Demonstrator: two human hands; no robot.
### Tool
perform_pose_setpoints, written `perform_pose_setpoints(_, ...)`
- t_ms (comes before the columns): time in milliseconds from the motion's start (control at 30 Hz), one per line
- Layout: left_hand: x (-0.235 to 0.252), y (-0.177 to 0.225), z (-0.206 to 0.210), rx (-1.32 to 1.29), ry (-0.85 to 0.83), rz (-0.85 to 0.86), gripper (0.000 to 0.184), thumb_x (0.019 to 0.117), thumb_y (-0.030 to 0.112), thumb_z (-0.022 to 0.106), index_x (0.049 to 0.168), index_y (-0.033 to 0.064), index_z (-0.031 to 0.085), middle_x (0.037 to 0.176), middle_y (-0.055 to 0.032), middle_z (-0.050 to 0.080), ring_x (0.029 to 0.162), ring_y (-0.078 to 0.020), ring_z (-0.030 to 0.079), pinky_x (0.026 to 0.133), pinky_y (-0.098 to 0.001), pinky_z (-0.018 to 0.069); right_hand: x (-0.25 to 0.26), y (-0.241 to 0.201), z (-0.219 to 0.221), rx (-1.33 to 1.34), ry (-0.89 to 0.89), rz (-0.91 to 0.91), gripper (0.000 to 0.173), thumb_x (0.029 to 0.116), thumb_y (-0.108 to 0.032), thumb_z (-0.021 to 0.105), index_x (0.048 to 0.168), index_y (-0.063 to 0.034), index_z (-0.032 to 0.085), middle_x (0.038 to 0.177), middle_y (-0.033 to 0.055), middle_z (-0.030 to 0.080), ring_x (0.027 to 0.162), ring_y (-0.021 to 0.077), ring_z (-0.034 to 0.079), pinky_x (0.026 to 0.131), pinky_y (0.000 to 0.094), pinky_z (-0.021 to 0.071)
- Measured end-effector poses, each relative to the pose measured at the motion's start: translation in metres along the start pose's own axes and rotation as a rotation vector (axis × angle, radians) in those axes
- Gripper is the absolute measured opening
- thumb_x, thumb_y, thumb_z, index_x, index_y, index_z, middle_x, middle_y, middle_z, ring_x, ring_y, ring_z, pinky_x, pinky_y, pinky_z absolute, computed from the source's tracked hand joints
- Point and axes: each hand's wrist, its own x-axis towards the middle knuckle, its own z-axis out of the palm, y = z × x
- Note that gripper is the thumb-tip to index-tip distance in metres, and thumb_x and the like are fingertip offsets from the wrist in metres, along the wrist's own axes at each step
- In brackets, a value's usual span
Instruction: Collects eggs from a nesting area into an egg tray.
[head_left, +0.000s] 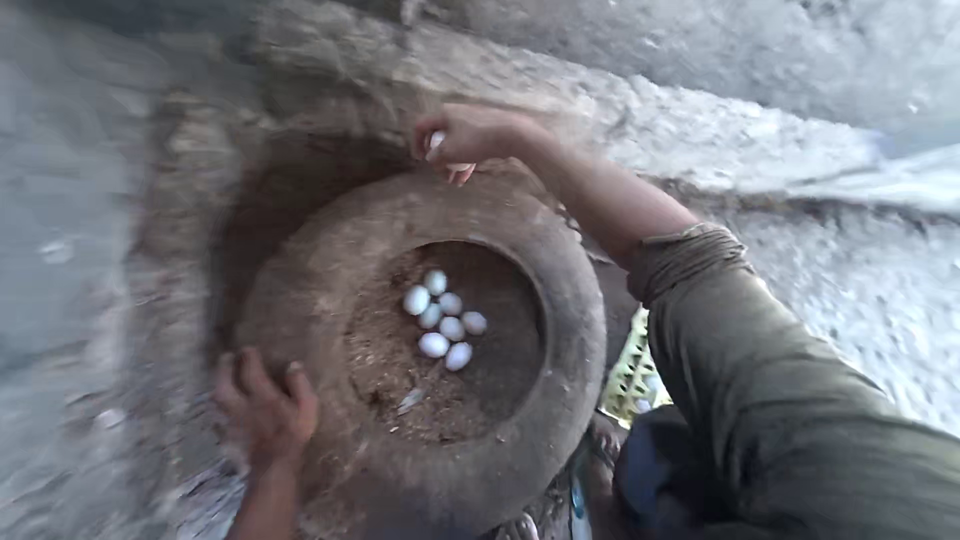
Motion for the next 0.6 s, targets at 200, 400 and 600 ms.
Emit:
perform_pose_setpoints(200,0.0,-0.004,-0.003,0.046,0.018,0.056,0.064,0.1056,0.039,0.042,0.155,-0.0016,0.036,0.159,-0.0316,0.03,0.147,-0.05,0.03,0.12,-0.0578,0.0282,-0.14,0.236,-0.023,-0.12,0.295,0.37,0.034,0.1,-0.025,0.065,0.13,-0.01,0.065,0.125,0.0189,0.067,0.113,0.0358,0.066,0.098,0.062,0.0504)
perform_pose_setpoints(400,0.001,-0.011,-0.005,0.004,0.043,0.096,0.062,0.1082,0.035,0.038,0.153,-0.0064,0.035,0.16,-0.0326,0.028,0.15,-0.0439,0.029,0.124,-0.045,0.0252,-0.127,0.372,0.043,0.097,0.497,0.483,0.061,0.0869,-0.025,0.078,0.143,-0.0146,0.057,0.139,0.0197,0.06,0.127,0.0403,0.058,0.103,0.0677,0.0465)
perform_pose_setpoints(600,0.001,-0.01,-0.008,0.004,0.016,0.088,0.067,0.1074,0.039,0.037,0.154,-0.0078,0.031,0.16,-0.0345,0.025,0.151,-0.0457,0.025,0.125,-0.0456,0.0226,-0.101,0.358,0.054,-0.015,0.338,0.539,0.073,0.0856,-0.024,0.079,0.152,-0.0134,0.049,0.16,0.0234,0.036,0.133,0.0483,0.051,0.1,0.0723,0.0443)
